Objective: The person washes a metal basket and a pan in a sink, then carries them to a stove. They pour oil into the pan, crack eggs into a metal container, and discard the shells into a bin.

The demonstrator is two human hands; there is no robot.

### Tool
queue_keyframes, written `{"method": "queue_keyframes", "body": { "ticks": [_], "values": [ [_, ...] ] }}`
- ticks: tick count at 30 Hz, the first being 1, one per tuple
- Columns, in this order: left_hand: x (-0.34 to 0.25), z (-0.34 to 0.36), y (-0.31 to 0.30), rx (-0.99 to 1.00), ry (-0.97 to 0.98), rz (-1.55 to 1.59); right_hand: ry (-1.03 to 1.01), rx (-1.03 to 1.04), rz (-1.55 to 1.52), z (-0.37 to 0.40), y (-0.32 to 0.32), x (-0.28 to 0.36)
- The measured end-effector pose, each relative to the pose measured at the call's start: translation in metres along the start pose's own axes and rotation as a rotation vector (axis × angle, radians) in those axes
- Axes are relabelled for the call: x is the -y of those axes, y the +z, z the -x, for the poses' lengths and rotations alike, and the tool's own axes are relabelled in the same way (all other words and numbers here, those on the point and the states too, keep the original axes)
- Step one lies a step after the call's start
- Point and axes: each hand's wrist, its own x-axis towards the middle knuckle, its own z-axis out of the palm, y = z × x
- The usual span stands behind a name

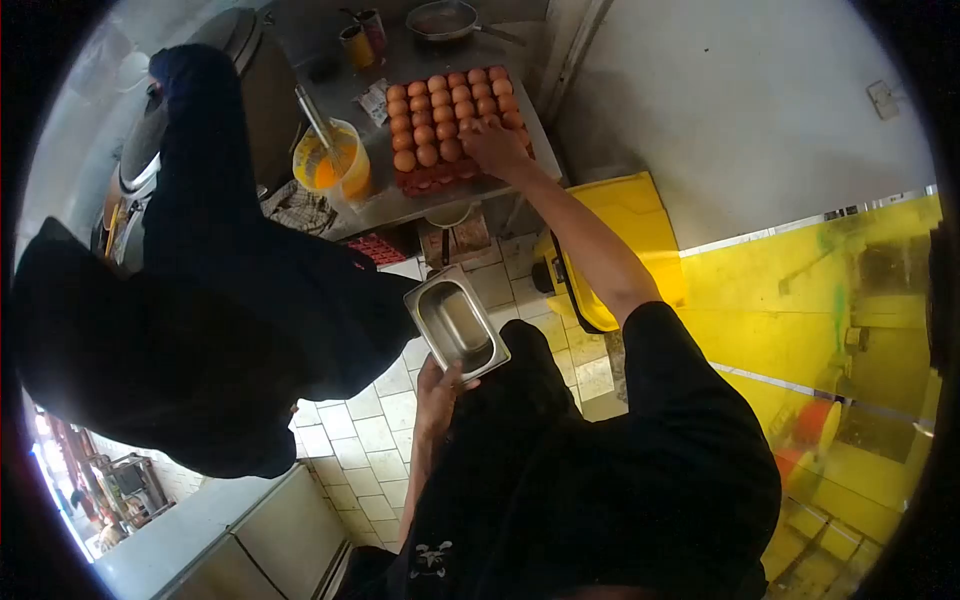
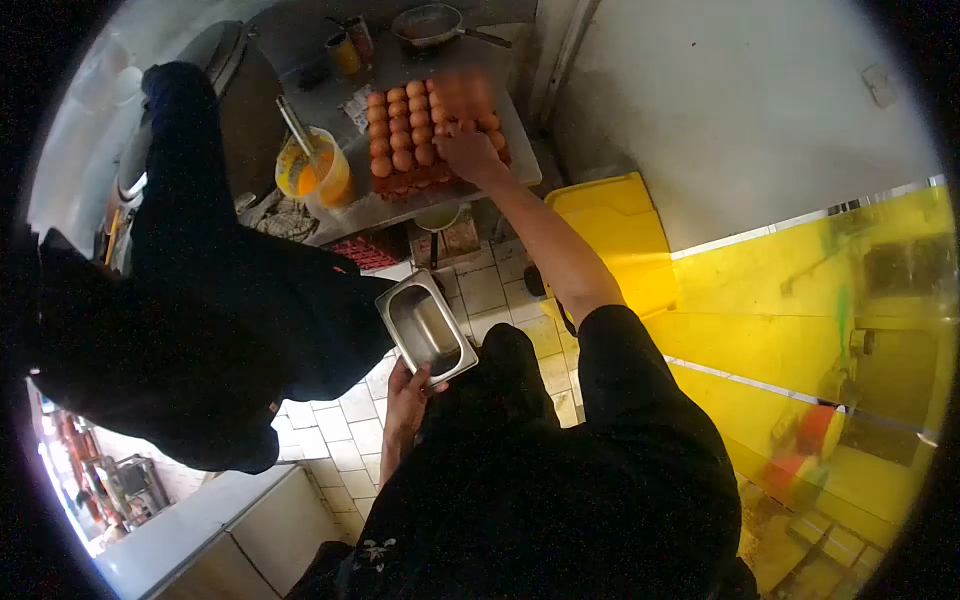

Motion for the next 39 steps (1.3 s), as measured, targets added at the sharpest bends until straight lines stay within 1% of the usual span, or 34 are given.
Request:
{"method": "queue_keyframes", "body": {
  "ticks": [1,4,5,7,10,11,12,13,14,15,16,17,18,19,20,21,23,25,26,27,29,30,31,32,33,34,35,36,37,39],
  "values": [
    [0.000,-0.006,0.000,-0.026,-0.002,0.000,-0.041,0.014,0.066,-0.005,-0.005,-0.003],
    [-0.005,-0.018,0.005,-0.030,-0.019,-0.054,-0.128,-0.148,0.239,-0.011,0.009,-0.014],
    [-0.005,-0.027,0.005,-0.016,0.003,-0.093,-0.084,-0.235,0.125,-0.010,0.011,-0.022],
    [0.000,-0.041,-0.004,-0.001,0.036,-0.183,0.010,-0.406,-0.123,0.015,0.003,-0.011],
    [-0.001,-0.061,0.007,-0.044,0.064,-0.184,0.281,-0.461,-0.798,0.078,0.034,-0.030],
    [0.001,-0.064,0.007,-0.064,0.062,-0.193,0.448,-0.407,-0.895,0.108,0.063,-0.038],
    [0.006,-0.069,0.006,-0.104,0.026,-0.216,0.614,-0.347,-0.983,0.145,0.111,-0.051],
    [0.007,-0.076,0.011,-0.116,0.021,-0.213,0.628,-0.104,-0.711,0.187,0.168,-0.063],
    [0.009,-0.077,0.012,-0.128,0.016,-0.210,0.584,0.127,-0.430,0.229,0.223,-0.074],
    [0.011,-0.078,0.009,-0.140,0.012,-0.207,0.590,0.328,-0.427,0.274,0.253,-0.069],
    [0.015,-0.083,0.004,-0.136,-0.023,-0.218,0.670,0.435,-0.614,0.301,0.249,-0.059],
    [0.013,-0.089,0.008,-0.097,-0.029,-0.233,0.822,0.442,-0.924,0.320,0.237,-0.043],
    [0.008,-0.088,0.014,-0.066,-0.046,-0.251,0.955,0.405,-1.227,0.331,0.217,-0.025],
    [0.007,-0.086,0.014,-0.033,-0.063,-0.268,1.039,0.351,-1.477,0.330,0.188,-0.007],
    [0.014,-0.093,0.005,0.043,-0.103,-0.286,1.052,0.289,-1.653,0.327,0.160,0.010],
    [0.016,-0.104,0.007,0.119,-0.111,-0.306,1.018,0.222,-1.749,0.319,0.120,0.023],
    [0.024,-0.113,0.022,0.242,-0.152,-0.327,0.902,0.101,-1.854,0.325,0.079,0.040],
    [0.032,-0.126,0.033,0.434,-0.264,-0.385,0.757,0.094,-1.532,0.336,0.067,0.041],
    [0.041,-0.132,0.040,0.520,-0.249,-0.465,0.677,0.083,-1.372,0.338,0.066,0.038],
    [0.050,-0.138,0.048,0.606,-0.236,-0.545,0.870,0.083,-1.456,0.351,0.075,0.035],
    [0.066,-0.157,0.067,0.776,-0.270,-0.646,1.267,0.079,-1.597,0.392,0.097,0.028],
    [0.067,-0.168,0.082,0.855,-0.282,-0.694,1.340,-0.100,-1.639,0.404,0.089,0.025],
    [0.068,-0.179,0.095,0.832,-0.307,-0.517,1.408,-0.285,-1.678,0.414,0.083,0.023],
    [0.078,-0.196,0.103,0.673,-0.407,-0.404,1.444,-0.443,-1.726,0.432,0.093,0.019],
    [0.096,-0.219,0.108,0.513,-0.504,-0.291,1.598,-0.335,-1.784,0.455,0.091,0.012],
    [0.126,-0.248,0.109,0.438,-0.388,-0.273,1.668,-0.398,-1.696,0.460,0.083,0.015],
    [0.161,-0.280,0.107,0.363,-0.269,-0.253,1.649,-0.423,-1.636,0.473,0.084,0.018],
    [0.188,-0.311,0.106,0.303,-0.232,-0.246,1.632,-0.447,-1.575,0.486,0.085,0.020],
    [0.208,-0.337,0.110,0.241,-0.193,-0.235,1.533,-0.431,-1.543,0.511,0.099,0.022],
    [0.227,-0.372,0.127,0.076,-0.196,-0.434,1.646,-0.484,-1.548,0.542,0.113,0.041]
  ]
}}
